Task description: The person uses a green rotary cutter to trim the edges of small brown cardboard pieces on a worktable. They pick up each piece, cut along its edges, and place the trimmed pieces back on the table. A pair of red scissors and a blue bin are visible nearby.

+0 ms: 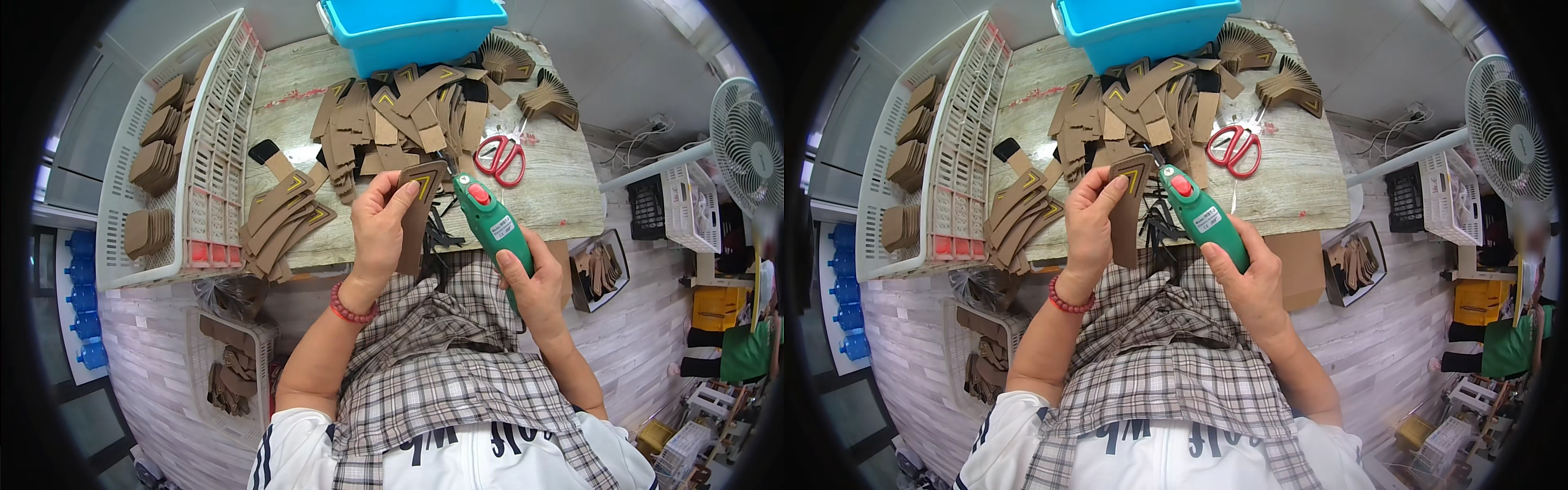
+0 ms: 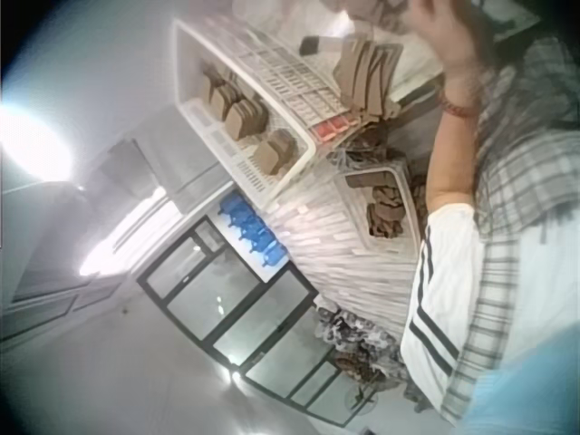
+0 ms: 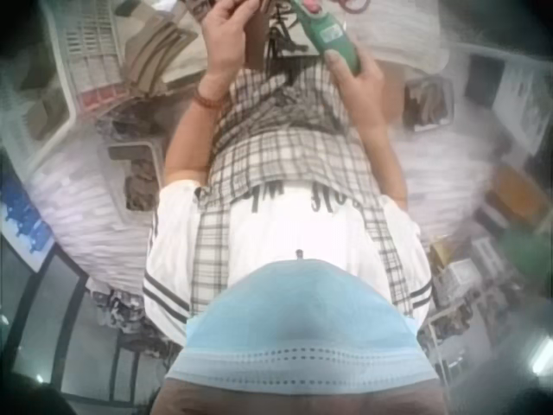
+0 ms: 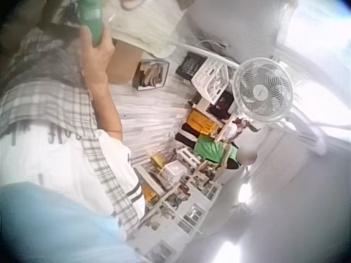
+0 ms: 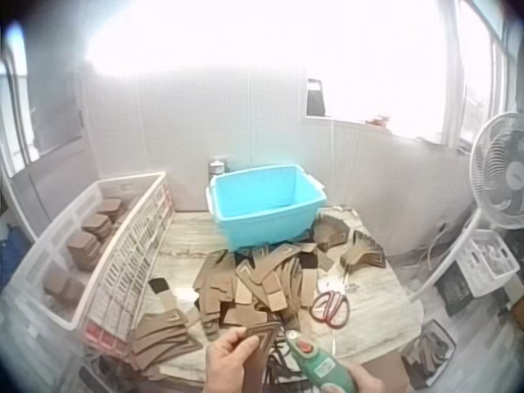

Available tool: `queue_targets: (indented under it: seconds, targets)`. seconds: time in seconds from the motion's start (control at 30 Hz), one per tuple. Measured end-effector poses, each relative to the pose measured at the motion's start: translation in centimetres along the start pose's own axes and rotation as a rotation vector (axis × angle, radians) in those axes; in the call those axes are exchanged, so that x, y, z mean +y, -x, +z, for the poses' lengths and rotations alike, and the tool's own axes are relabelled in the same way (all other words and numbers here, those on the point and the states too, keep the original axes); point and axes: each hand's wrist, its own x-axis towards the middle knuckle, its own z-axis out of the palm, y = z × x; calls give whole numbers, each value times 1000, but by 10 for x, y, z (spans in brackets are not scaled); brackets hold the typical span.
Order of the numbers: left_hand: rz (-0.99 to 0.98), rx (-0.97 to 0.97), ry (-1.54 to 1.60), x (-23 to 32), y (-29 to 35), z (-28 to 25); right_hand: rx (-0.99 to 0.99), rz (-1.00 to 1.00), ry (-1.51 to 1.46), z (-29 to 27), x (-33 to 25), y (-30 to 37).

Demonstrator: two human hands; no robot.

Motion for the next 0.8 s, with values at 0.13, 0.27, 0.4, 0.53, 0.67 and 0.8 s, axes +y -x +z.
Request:
queue_targets:
  seconds: [0.13,0.27,0.4,0.53,0.67,0.8]
  targets:
    - [30,-37,-92,6,-5,-3,-10,18,-6,-2,1,1]
    - [50,-62,-185,11,-10,-10,-19,2,-2,-3,3,0]
    - [71,-72,-289,16,-15,-16,-38,20,-42,-4,2,1]
    - [110,-135,-370,24,-23,-24,-77,52,-15,-8,-4,1]
    - [94,-218,-485,37,-30,-33,-115,46,-4,-11,-5,0]
    - [122,-291,-591,50,-35,-35,-167,56,8,-15,-6,-1]
